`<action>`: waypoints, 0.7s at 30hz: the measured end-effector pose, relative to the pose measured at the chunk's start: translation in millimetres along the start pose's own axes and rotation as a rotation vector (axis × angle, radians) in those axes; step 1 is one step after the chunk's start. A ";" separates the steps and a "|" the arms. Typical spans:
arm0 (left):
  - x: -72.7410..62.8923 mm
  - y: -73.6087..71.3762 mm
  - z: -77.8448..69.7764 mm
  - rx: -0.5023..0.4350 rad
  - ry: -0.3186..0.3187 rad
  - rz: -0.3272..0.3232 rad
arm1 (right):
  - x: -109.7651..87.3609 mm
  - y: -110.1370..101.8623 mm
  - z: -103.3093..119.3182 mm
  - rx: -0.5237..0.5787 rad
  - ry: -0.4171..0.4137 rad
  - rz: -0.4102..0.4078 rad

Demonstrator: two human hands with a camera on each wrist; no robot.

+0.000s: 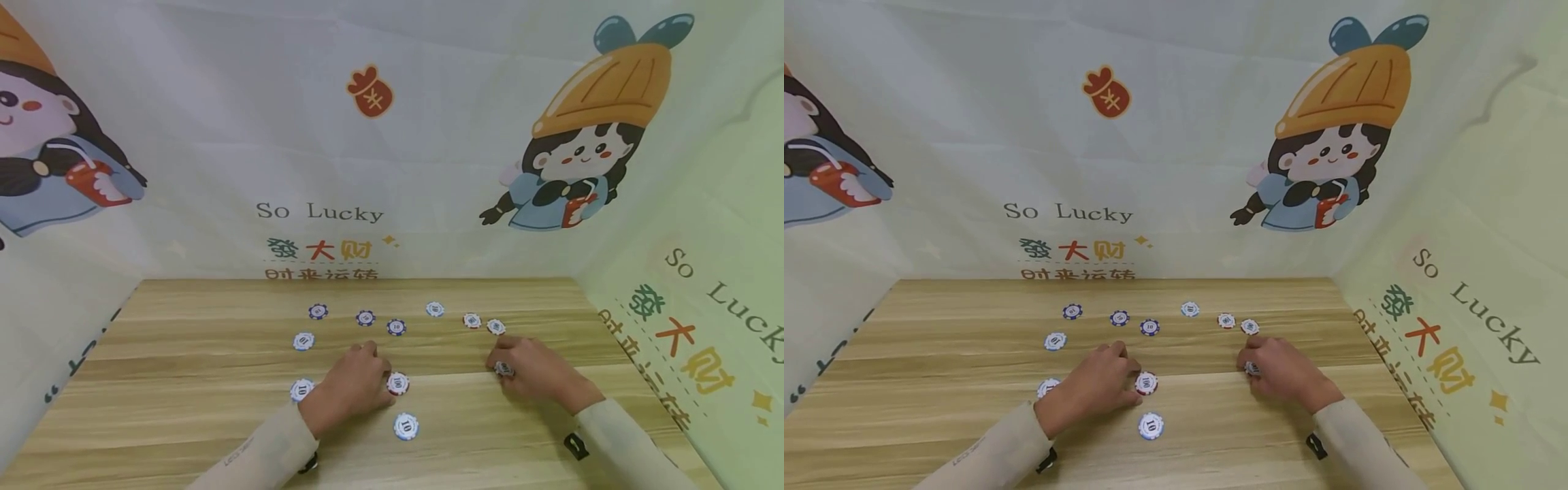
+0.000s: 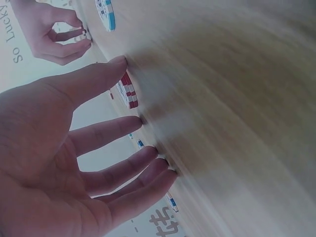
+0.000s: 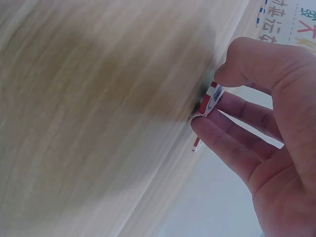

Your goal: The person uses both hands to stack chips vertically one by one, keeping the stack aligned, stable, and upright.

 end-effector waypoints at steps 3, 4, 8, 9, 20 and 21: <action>0.1 0.8 1.0 -0.017 -0.002 -0.003 | 1.3 0.8 2.0 -0.014 -0.007 0.003; -0.1 0.9 1.3 -0.022 -0.004 -0.003 | 1.8 0.6 3.2 -0.021 -0.010 0.003; -0.7 2.8 2.7 -0.011 -0.005 0.001 | 5.3 -0.9 10.0 -0.054 -0.026 0.002; -0.9 2.9 2.7 0.004 -0.004 0.001 | 6.5 -1.4 12.2 -0.059 -0.033 0.002; -0.6 4.4 2.5 0.099 0.013 -0.006 | 22.4 -4.5 33.4 -0.072 -0.108 -0.023; -0.4 4.7 2.6 0.096 0.014 -0.006 | 23.8 -4.3 34.9 -0.074 -0.114 -0.026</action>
Point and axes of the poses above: each hand's wrist, its own x-axis towards the middle knuckle, its own y-axis out of the palm, z = x × y, the point moved 7 cm from there along x, towards the middle knuckle, and after that the axes turned 9 degrees about z, right-handed, at the moved point
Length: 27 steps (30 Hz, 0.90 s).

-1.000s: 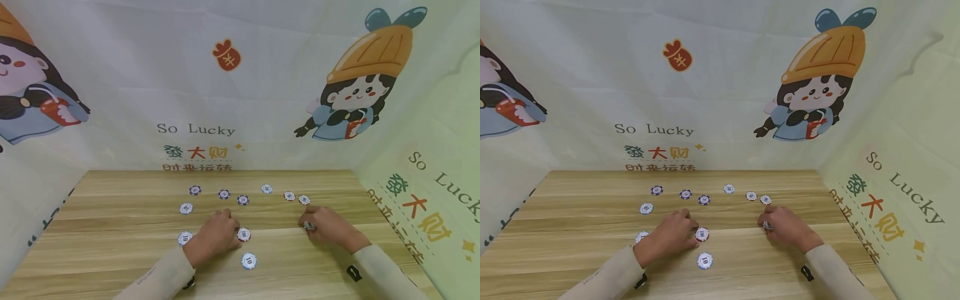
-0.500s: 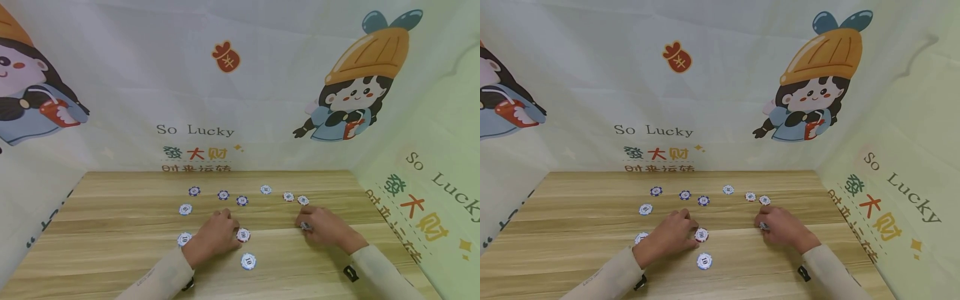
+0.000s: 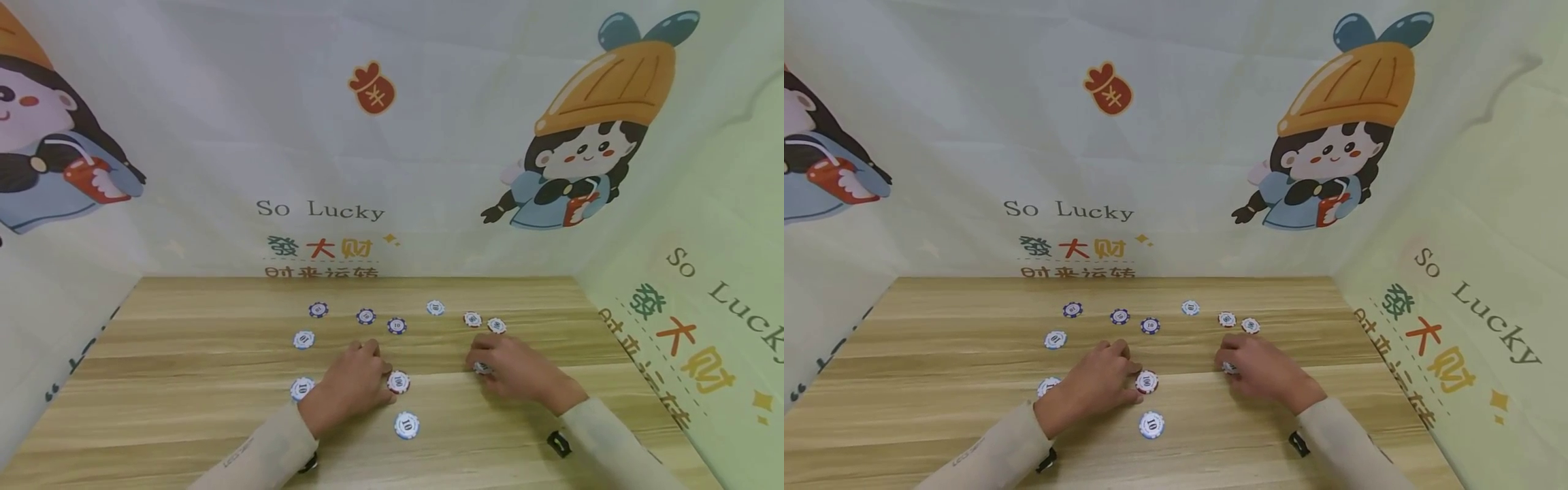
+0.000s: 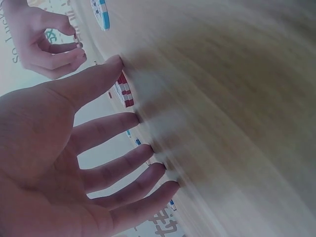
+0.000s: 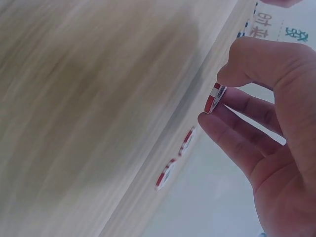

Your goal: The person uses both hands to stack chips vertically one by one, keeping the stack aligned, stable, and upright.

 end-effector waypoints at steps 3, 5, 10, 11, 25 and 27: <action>0.4 0.3 0.6 0.000 0.001 0.005 | 5.2 -0.3 4.6 -0.009 -0.025 -0.018; 0.5 -0.3 0.5 0.007 0.002 0.004 | 8.9 -0.4 7.3 -0.015 -0.037 -0.030; -0.4 -0.8 -0.4 0.017 0.005 0.008 | 16.8 0.3 12.9 -0.020 -0.035 -0.013; -0.6 -0.9 -0.6 0.015 0.004 0.009 | 18.0 0.6 13.9 -0.018 -0.031 -0.003; -1.1 -1.2 -1.6 -0.002 -0.015 0.019 | 35.0 7.8 23.0 -0.006 -0.070 0.062; -1.1 -1.5 -2.1 0.008 -0.012 0.019 | 37.3 7.9 25.0 0.009 -0.082 0.073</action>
Point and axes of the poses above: each hand's wrist, its own x-axis towards the middle knuckle, its own y-axis out of the palm, z = x × y, the point moved 7 cm from there along x, towards the middle knuckle, and after that the axes turned 9 degrees about z, right-handed, at the moved point
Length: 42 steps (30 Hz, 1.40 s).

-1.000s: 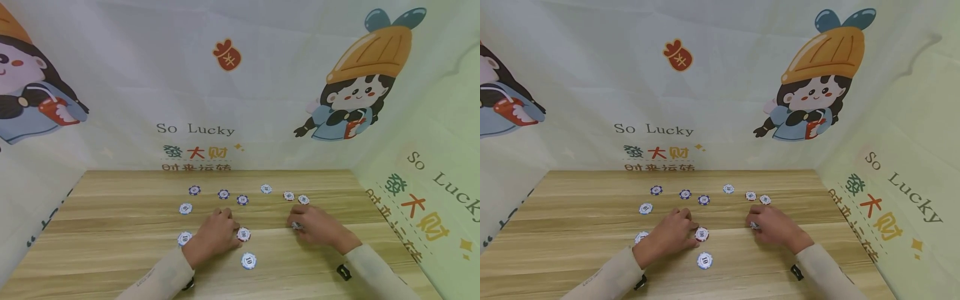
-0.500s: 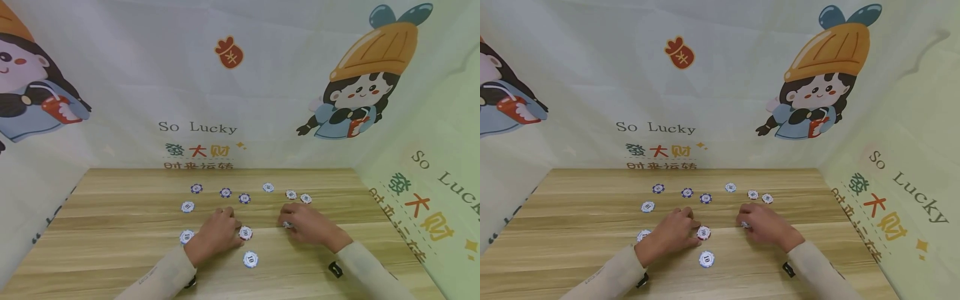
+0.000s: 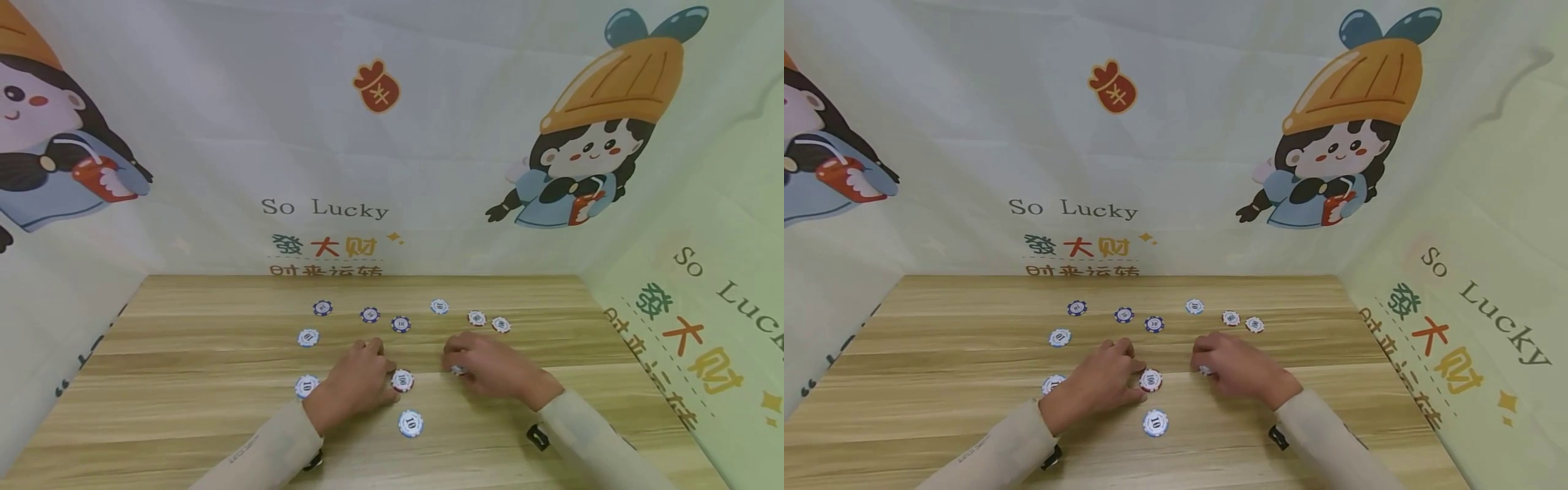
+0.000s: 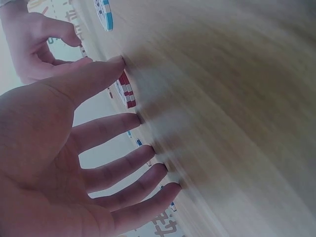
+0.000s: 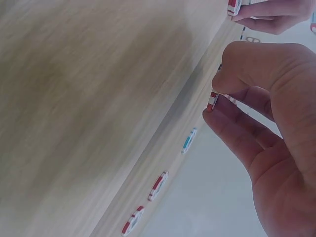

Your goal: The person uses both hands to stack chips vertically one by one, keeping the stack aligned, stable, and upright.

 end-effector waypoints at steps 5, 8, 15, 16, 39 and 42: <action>0.3 -1.3 -0.8 -0.003 -0.002 0.001 | 7.9 0.1 5.4 0.022 -0.037 0.006; 0.4 -1.2 -0.6 -0.006 -0.008 0.008 | 12.6 -0.5 9.2 0.031 -0.062 -0.005; 0.3 -1.6 -0.7 0.001 -0.015 0.008 | 22.7 0.1 18.7 0.025 -0.114 -0.008; 0.3 -1.4 -0.7 0.004 -0.016 0.010 | 24.0 0.7 19.1 0.022 -0.107 0.003; 0.3 -4.3 -3.6 0.032 -0.008 0.025 | 48.4 3.1 31.5 0.040 -0.096 0.014; 0.6 -3.9 -3.5 0.027 -0.009 0.027 | 51.2 5.2 31.9 0.051 -0.092 0.023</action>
Point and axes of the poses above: each hand's wrist, its own x-axis towards the middle knuckle, its own y-axis out of the palm, z = x × y, the point moved 7 cm from there along x, towards the middle knuckle, and after that the axes turned 9 degrees about z, right-handed, at the moved point
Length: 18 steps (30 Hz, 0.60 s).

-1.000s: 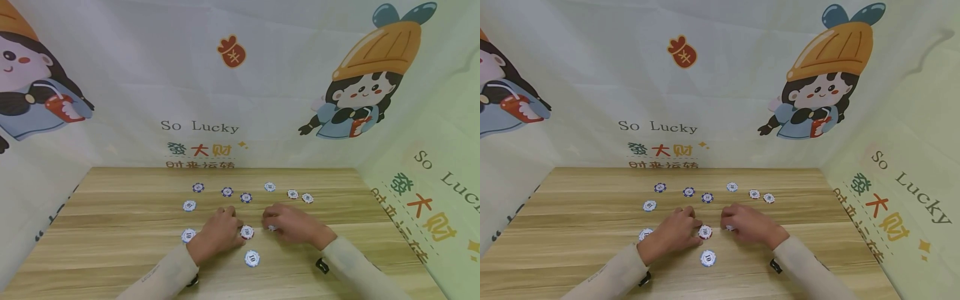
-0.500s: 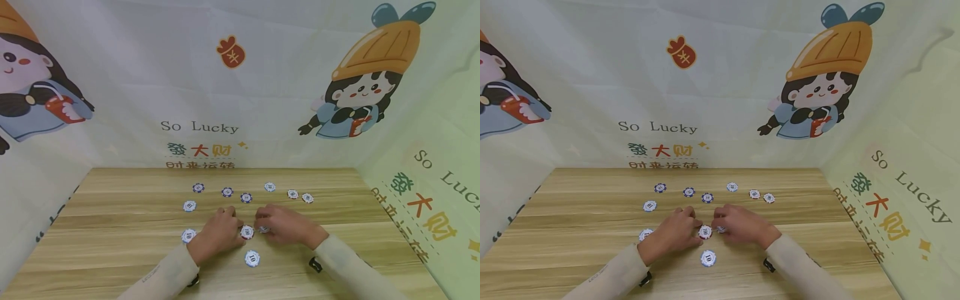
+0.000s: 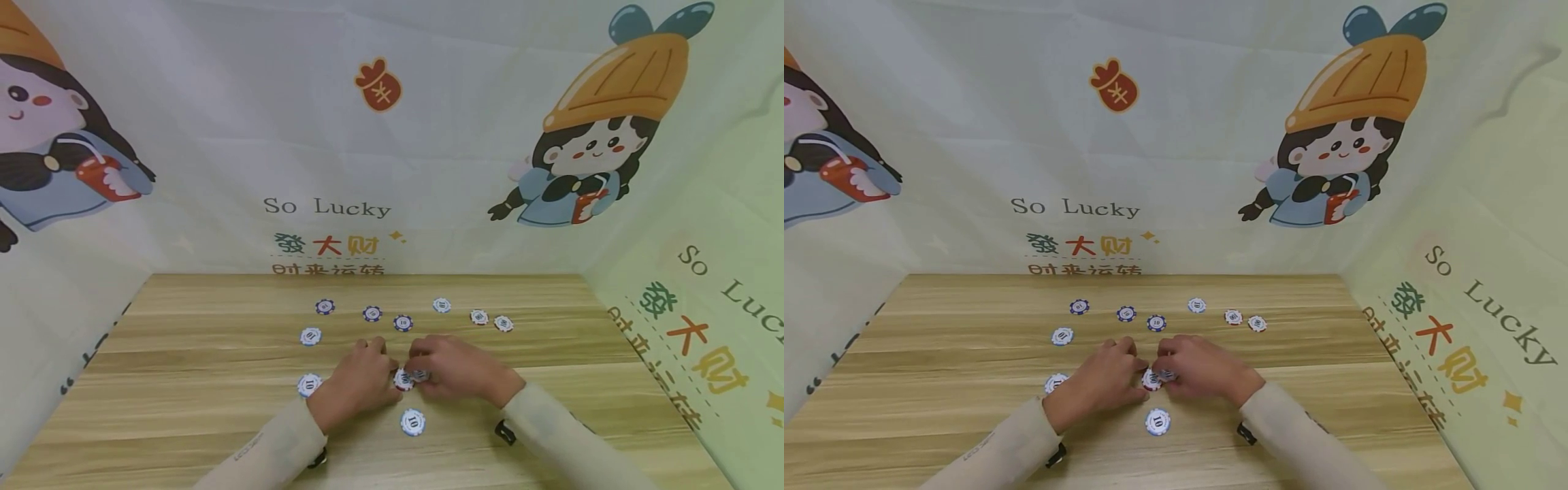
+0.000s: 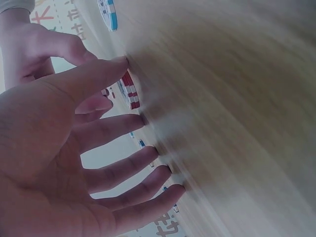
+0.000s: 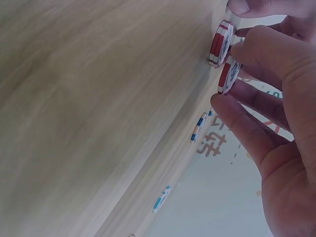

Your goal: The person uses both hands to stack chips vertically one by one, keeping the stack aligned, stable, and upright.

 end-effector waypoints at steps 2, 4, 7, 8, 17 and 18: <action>-0.2 0.2 0.3 -0.011 -0.002 0.001 | 2.1 1.2 0.2 0.006 0.008 0.010; -0.1 0.2 0.2 -0.008 0.000 -0.003 | 3.8 1.7 0.8 0.008 0.007 0.011; -0.4 0.0 -0.2 -0.001 0.005 -0.011 | 6.0 0.7 2.8 0.010 0.002 0.005; -0.5 -0.2 -0.4 0.003 0.007 -0.013 | 6.5 0.3 3.6 0.011 0.000 0.002; 0.4 0.0 -0.2 0.001 -0.001 -0.003 | 10.6 0.2 8.4 0.001 -0.018 -0.007; 0.6 0.3 -0.1 0.000 -0.003 -0.002 | 11.0 0.7 8.5 0.002 -0.018 -0.005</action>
Point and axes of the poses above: each hand's wrist, its own x-axis towards the middle knuckle, its own y-axis out of the palm, z = x × y, the point moved 7 cm from there along x, towards the middle knuckle, and after that the axes turned 9 degrees about z, right-handed, at the moved point
